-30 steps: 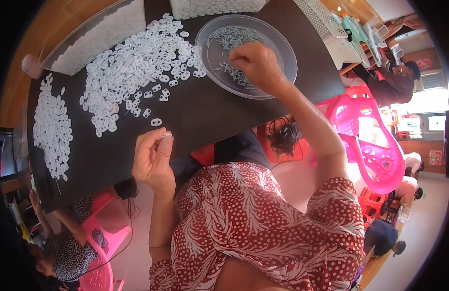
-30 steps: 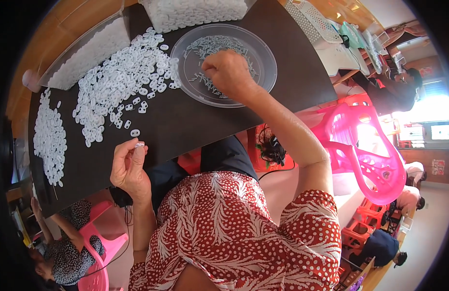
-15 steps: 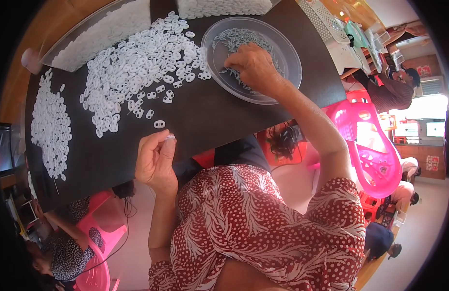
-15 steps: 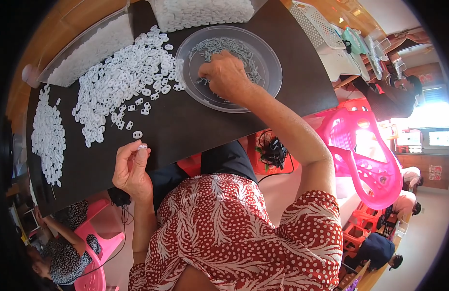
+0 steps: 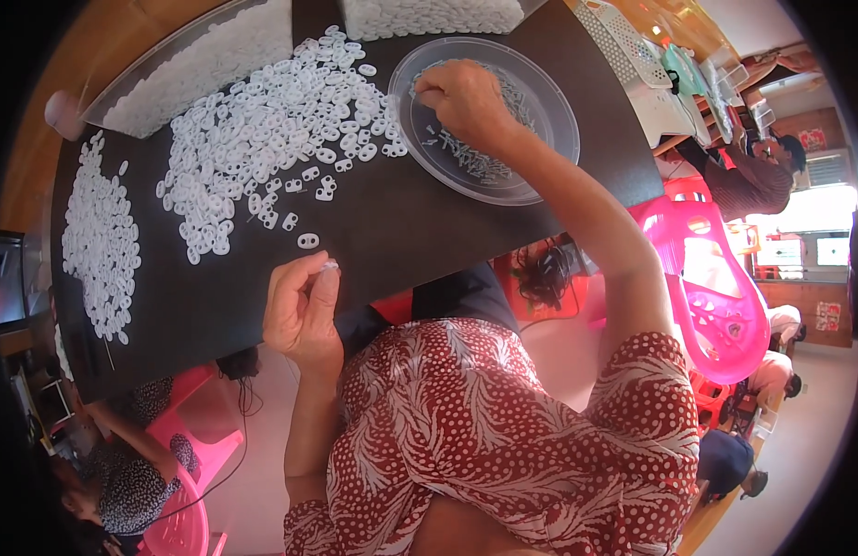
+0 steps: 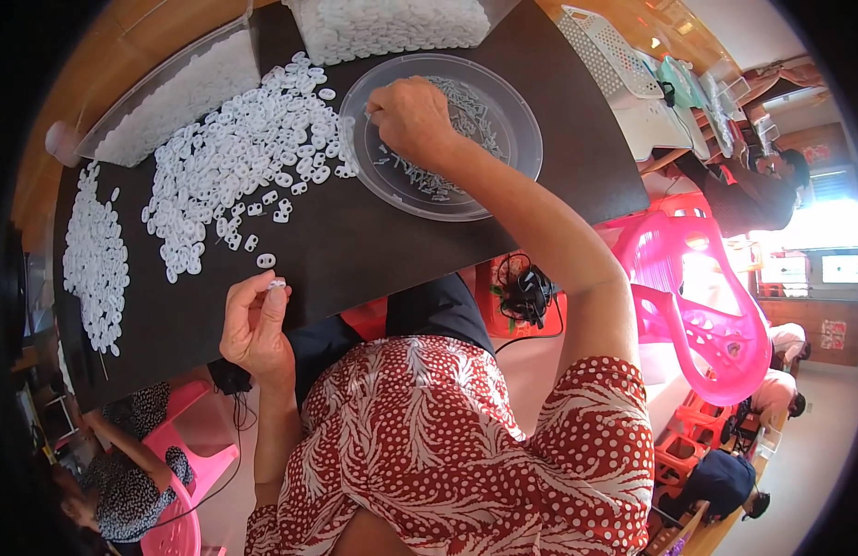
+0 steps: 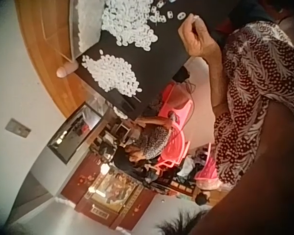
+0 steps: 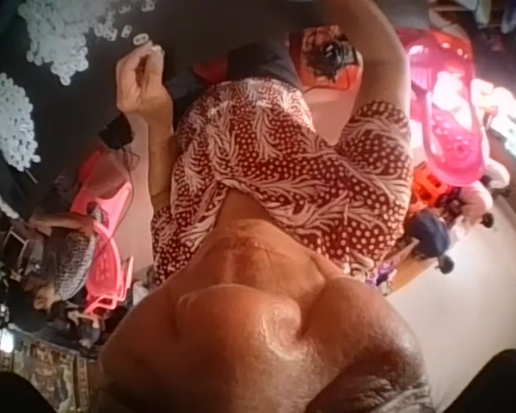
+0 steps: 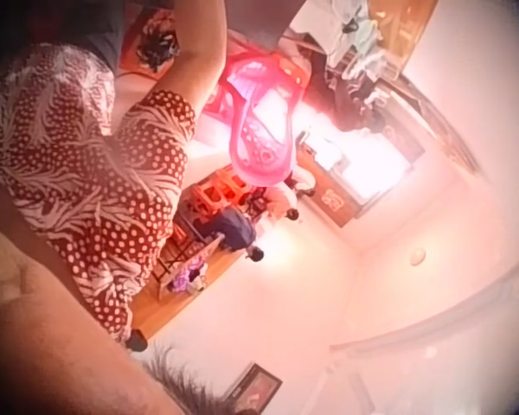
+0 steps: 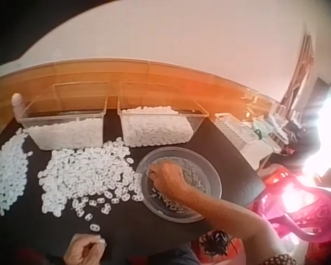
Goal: The person is manually assembling small white plastic components by fitting tiny metal parts into them.
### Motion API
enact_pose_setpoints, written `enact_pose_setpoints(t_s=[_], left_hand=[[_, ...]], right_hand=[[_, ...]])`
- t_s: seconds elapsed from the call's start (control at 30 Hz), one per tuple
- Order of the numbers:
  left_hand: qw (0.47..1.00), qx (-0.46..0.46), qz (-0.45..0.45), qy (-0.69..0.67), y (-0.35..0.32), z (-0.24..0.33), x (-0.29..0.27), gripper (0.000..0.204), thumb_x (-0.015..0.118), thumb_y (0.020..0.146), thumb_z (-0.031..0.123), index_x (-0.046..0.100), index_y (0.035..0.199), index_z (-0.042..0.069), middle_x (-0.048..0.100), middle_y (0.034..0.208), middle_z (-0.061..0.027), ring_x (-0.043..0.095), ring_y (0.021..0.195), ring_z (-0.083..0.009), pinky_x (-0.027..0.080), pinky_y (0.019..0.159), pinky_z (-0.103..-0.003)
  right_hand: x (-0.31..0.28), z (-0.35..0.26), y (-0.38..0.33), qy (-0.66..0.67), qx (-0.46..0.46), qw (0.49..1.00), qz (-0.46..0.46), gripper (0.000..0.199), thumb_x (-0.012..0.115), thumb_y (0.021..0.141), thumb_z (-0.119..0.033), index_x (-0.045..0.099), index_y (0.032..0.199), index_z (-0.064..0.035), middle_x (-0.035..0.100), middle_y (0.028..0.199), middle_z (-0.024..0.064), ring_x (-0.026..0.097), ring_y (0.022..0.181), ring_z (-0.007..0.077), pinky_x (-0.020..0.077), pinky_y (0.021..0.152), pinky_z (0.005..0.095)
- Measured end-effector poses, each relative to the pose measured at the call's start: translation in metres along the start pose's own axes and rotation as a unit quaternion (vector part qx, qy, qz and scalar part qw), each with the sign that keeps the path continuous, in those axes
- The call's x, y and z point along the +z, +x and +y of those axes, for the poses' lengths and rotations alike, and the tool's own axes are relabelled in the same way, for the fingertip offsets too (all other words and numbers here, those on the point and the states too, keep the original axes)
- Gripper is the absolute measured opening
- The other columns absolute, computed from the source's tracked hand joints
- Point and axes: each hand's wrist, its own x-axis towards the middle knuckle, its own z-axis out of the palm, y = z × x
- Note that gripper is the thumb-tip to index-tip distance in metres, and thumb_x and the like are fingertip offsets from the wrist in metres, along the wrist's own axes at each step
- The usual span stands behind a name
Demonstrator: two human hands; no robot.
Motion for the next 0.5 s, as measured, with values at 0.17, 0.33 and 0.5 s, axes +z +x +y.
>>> enact_pose_setpoints(t_s=[0.17,0.33,0.5], left_hand=[[1.000,-0.008,-0.003,-0.005,0.000,0.001,0.001,0.013,0.061,0.084,-0.006,0.063,0.097,-0.006,0.059,0.089,-0.0078,0.059,0.077,-0.0127,0.053,0.070,-0.024],[1.000,-0.011,-0.005,-0.009,-0.001,0.000,-0.001,0.013,0.061,0.084,-0.006,0.063,0.097,-0.006,0.059,0.090,-0.0074,0.059,0.077,-0.0126,0.052,0.070,-0.023],[1.000,0.001,-0.012,0.013,0.000,-0.001,-0.002,0.013,0.061,0.084,-0.006,0.063,0.097,-0.005,0.059,0.090,-0.0070,0.059,0.077,-0.0121,0.051,0.070,-0.022]], right_hand=[[0.012,0.008,0.008,-0.070,-0.044,0.996,-0.018,0.010,0.059,0.078,-0.010,0.069,0.082,-0.0107,0.063,0.079,0.0104,0.057,0.082,0.0309,0.0446,0.073,0.0422],[0.008,0.012,0.007,-0.045,-0.033,0.998,-0.029,0.011,0.059,0.078,-0.008,0.069,0.083,-0.0101,0.064,0.082,0.0099,0.058,0.084,0.0311,0.0451,0.073,0.0416],[0.001,0.014,0.007,-0.012,-0.034,0.998,-0.053,0.013,0.060,0.075,-0.007,0.069,0.084,-0.0089,0.066,0.085,0.0095,0.058,0.087,0.0316,0.0454,0.075,0.0411]])
